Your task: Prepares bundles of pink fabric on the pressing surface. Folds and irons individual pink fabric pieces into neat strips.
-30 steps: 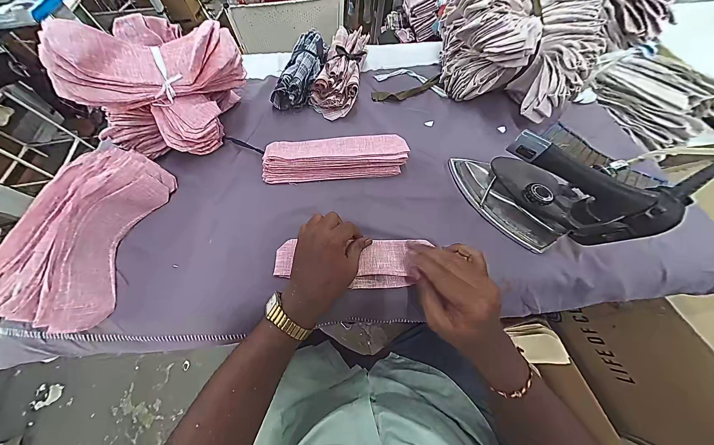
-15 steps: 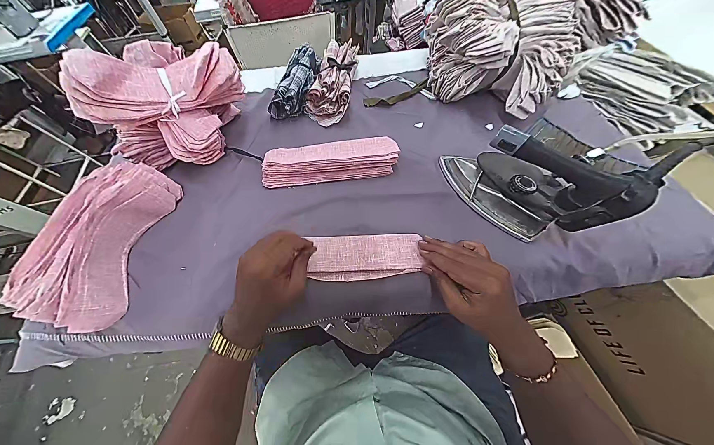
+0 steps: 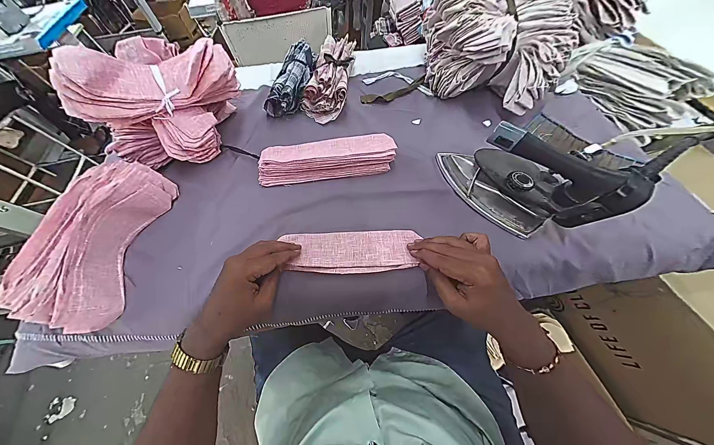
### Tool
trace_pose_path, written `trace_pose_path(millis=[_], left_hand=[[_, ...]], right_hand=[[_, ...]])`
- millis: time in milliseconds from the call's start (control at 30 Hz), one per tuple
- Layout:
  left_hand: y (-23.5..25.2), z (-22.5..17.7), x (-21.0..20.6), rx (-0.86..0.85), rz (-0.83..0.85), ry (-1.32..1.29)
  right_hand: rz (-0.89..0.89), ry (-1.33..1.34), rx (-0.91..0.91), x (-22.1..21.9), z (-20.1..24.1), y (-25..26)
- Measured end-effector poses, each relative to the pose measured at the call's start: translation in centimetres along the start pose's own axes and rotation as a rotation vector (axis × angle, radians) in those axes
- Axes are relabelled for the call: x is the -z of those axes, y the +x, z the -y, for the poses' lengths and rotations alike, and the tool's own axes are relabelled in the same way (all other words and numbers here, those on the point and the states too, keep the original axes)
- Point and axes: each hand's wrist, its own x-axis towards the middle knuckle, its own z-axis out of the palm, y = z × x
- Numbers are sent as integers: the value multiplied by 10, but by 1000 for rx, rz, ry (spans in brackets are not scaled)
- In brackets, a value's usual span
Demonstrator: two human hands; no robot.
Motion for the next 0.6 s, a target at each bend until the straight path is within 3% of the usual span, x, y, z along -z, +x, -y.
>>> trace_pose_path(millis=[300, 600], left_hand=[[2, 1, -5, 98, -142, 83], [6, 2, 1, 167, -122, 34]], right_hand=[[-28, -136, 135, -7, 0, 7], [-152, -46, -88, -22, 8, 13]])
